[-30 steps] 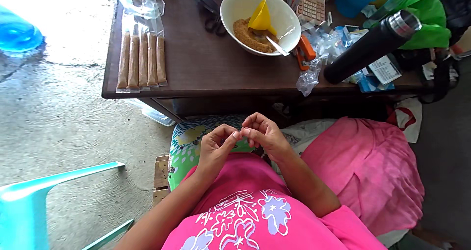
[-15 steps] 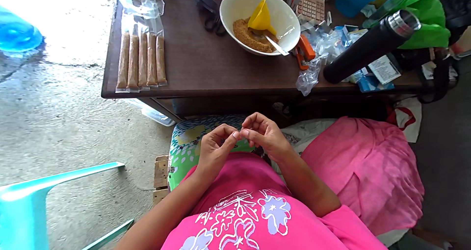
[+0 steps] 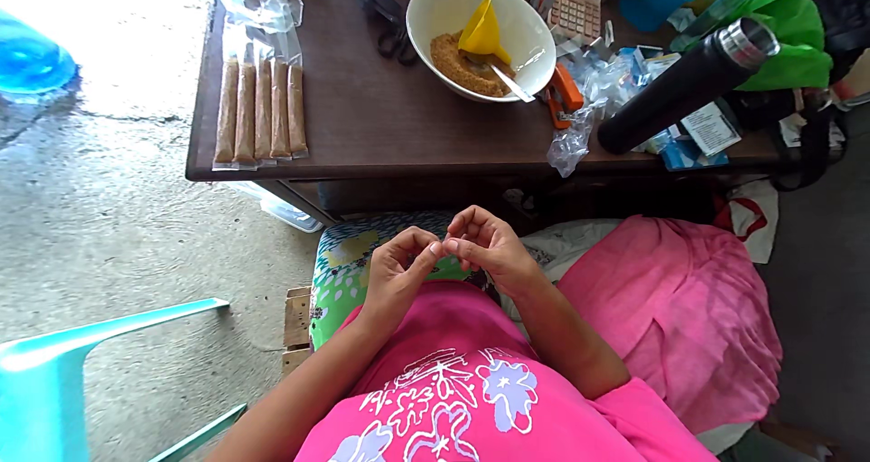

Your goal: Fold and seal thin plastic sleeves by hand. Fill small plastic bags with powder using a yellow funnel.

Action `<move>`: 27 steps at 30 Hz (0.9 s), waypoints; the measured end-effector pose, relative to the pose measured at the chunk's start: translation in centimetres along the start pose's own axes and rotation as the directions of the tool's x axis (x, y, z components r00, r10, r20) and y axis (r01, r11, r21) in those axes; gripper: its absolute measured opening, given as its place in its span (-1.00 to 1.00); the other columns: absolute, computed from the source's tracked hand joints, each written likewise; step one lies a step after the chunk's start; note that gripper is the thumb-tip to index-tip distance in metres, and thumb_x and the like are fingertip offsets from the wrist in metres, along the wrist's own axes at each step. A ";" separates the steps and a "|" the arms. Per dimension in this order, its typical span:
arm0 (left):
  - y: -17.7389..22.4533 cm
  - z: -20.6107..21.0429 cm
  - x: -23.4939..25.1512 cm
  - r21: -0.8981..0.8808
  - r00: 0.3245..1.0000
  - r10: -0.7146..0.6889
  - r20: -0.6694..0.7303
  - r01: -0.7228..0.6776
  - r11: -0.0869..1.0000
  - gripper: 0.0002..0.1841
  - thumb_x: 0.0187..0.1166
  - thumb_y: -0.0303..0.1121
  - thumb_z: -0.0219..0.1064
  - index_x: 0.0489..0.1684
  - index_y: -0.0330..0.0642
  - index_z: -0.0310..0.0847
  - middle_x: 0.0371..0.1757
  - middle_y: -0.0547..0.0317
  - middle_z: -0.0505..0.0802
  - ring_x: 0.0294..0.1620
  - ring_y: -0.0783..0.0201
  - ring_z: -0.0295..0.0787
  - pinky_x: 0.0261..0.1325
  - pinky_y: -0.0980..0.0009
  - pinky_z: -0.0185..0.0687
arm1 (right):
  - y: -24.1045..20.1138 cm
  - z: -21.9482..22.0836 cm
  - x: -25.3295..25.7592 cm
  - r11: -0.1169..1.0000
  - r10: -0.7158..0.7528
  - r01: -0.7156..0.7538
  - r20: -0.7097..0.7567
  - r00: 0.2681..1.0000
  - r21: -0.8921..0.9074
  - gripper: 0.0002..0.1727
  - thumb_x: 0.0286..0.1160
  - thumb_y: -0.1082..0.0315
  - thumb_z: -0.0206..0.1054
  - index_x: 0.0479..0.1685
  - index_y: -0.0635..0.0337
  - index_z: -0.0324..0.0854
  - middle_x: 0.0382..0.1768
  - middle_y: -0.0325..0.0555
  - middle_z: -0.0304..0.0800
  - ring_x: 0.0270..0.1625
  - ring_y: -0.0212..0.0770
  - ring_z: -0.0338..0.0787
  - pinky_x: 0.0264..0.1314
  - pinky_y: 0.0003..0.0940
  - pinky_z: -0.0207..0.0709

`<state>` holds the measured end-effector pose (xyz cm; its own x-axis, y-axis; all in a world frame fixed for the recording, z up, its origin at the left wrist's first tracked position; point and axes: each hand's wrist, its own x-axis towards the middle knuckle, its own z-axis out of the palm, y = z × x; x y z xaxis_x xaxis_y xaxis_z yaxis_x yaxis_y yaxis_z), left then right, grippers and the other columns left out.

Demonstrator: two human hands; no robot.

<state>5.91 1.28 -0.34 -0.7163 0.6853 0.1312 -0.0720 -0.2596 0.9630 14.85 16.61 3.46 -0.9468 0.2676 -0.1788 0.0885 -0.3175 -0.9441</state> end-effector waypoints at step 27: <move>-0.3 -0.2 -0.2 -0.041 0.999 0.016 0.035 -0.014 0.999 -0.95 0.57 -0.25 0.41 -0.28 0.11 0.76 -0.21 0.49 0.82 -0.14 0.55 0.74 -0.02 0.58 0.69 | 0.2 -0.2 0.0 1.000 -0.005 0.005 0.028 1.000 0.010 -0.90 0.51 0.47 0.33 -0.10 0.13 0.60 -0.37 -0.28 0.78 -0.49 -0.56 0.64 -0.42 -0.70 0.51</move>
<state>5.93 1.14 -0.74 -0.6925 0.7047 0.1543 -0.0902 -0.2968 0.9507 14.94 16.76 3.25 -0.9556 0.2434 -0.1658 0.0807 -0.3250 -0.9423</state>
